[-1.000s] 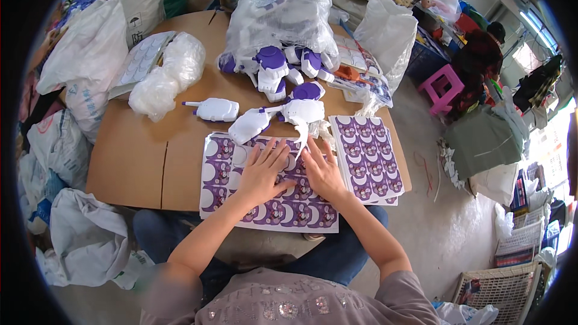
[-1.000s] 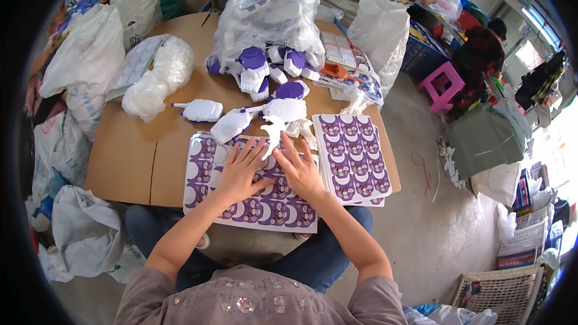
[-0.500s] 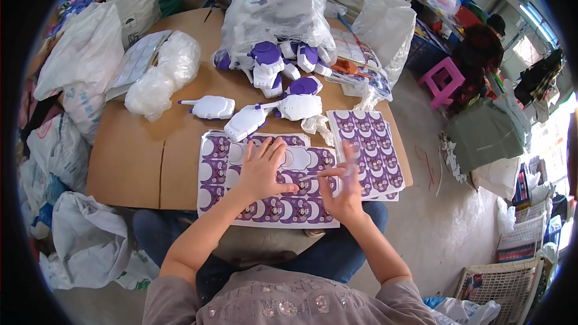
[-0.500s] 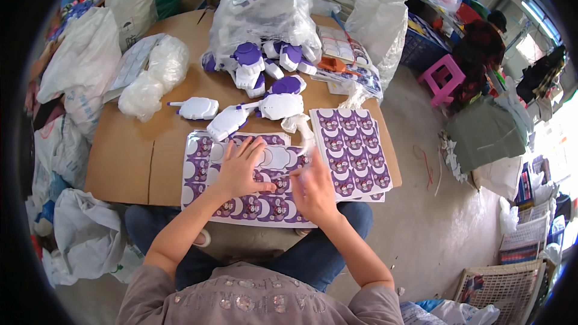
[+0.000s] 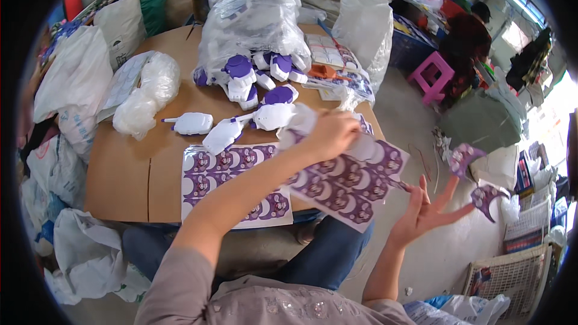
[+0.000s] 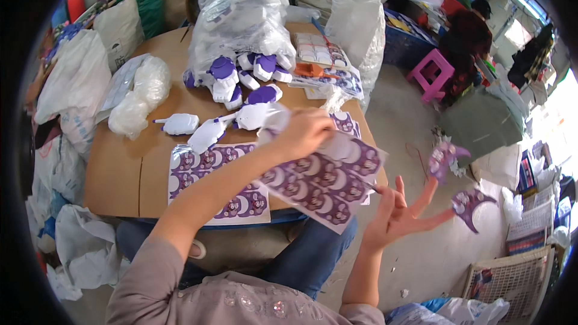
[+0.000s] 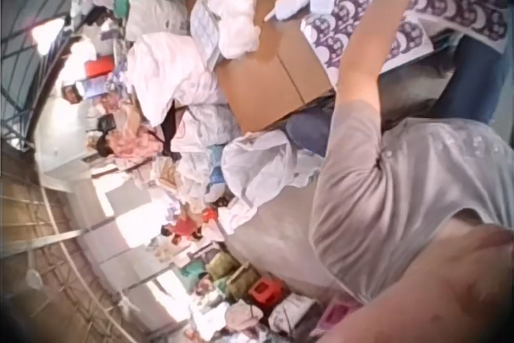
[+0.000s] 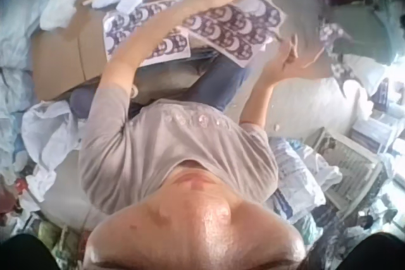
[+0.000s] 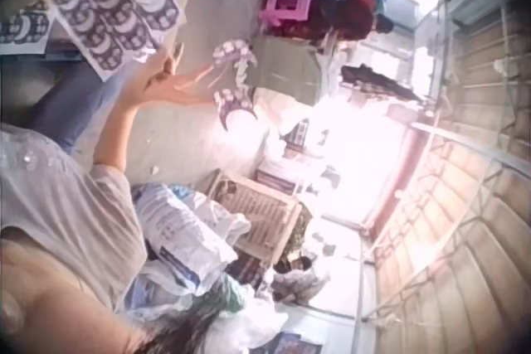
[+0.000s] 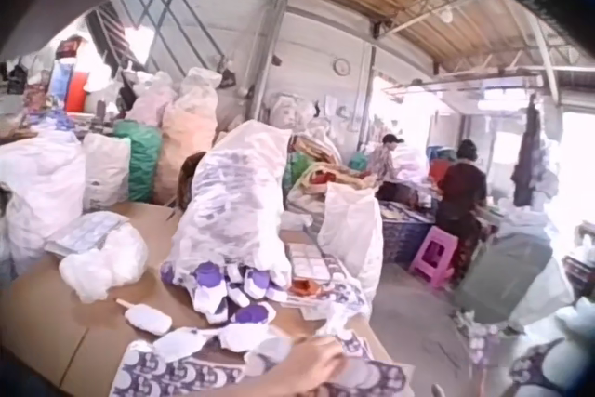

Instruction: Applying decorative stickers to toy walkie-talkies at a factory workstation.

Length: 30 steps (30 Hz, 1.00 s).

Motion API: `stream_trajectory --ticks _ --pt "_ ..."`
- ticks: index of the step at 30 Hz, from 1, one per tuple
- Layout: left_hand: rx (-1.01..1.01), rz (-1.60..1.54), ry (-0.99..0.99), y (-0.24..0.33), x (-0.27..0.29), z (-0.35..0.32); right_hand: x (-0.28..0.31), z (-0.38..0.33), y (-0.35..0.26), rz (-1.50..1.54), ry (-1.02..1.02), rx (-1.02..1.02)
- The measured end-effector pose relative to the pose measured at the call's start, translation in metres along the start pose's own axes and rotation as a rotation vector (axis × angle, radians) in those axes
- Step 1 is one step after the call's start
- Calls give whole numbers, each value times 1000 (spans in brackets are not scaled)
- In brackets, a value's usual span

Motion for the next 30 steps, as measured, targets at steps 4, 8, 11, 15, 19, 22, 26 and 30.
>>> stream_trajectory --ticks 4,8,11,15,19,22,26,30 --pt "89 113 -110 -21 -67 30 10 3 -7 -26 5 -9" --pt "155 28 78 -36 -58 8 23 -7 -1 -62 -95 -31" --pt "315 20 9 -50 6 -36 26 -17 7 -65 -158 -77" --pt "567 700 21 -58 104 -124 5 -25 9 15 -235 -168" --pt "913 656 -332 -64 142 -167 -42 -28 -1 144 -319 -227" --pt "872 654 -360 -59 160 -177 -73 -33 -12 176 -429 -162" --pt "920 402 -179 -36 200 -211 -91 -37 -26 133 -481 -111" --pt "825 -558 270 4 223 -248 -113 -39 -45 240 -468 -235"
Point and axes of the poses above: each hand's wrist, its own z-axis towards the middle knuckle, its own x-axis out of the back of the hand, y = z × x, the point moved 1 cm from there along z, towards the middle knuckle, and after that the axes turned 12 degrees about -y, right-handed, at the moved point
